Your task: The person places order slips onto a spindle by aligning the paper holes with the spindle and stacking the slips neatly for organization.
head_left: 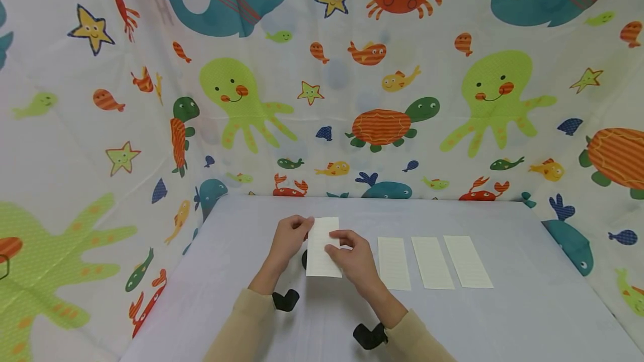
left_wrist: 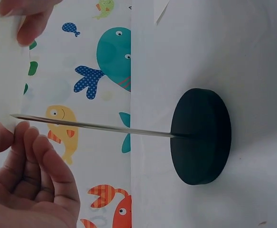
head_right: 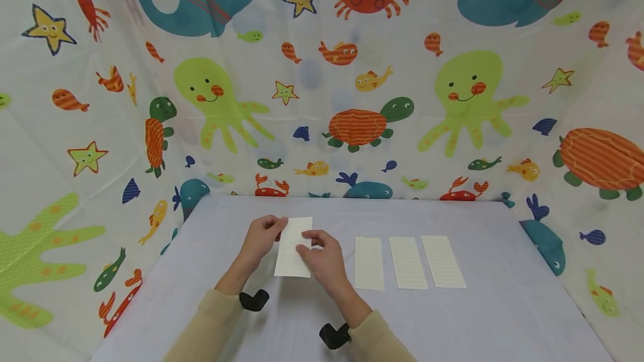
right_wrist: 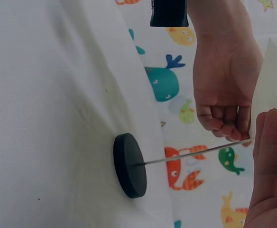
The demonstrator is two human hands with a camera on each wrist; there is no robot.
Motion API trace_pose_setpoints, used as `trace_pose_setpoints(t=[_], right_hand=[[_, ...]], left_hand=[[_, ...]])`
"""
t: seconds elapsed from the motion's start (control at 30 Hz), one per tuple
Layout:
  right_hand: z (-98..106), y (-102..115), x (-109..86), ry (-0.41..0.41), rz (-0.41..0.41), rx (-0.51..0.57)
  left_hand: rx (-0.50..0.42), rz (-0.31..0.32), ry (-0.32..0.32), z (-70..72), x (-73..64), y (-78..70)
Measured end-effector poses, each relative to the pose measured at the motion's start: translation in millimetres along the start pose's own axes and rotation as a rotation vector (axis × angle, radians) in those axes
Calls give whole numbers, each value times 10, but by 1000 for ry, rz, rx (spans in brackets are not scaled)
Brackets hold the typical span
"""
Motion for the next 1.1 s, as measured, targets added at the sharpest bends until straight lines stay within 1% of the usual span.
trace_pose_setpoints(t=[0.3,0.57,0.77,0.9,1.0,1.1], right_hand=[[0,-10,7,-5,-18,1],[-30,-24,-9,13,-33,-13],[-37,-30,-27,15,-35,-10],[-46,-43,-34,19,-28,-8],[-50,-59,-37,19,-26,-3],[-61,-87,-47,23,-34,1]], left_hand=[[8,-4,-8,1,4,-8],[13,2,5,-15,-11,25],[21,-15,9,-24,-4,21],[36,-26,-6,-29,3,15],[55,-48,-15,-36,7,8],[65,-44,-12,-48,9,41]])
Point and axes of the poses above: each hand's wrist, its own x-axis towards the middle knuckle, its own z-axis out of the back of the hand, y = z × x, the point moved 9 cm from there along x, towards the middle knuckle, and after that the axes turned 2 degrees about z, right-handed, at the moved point
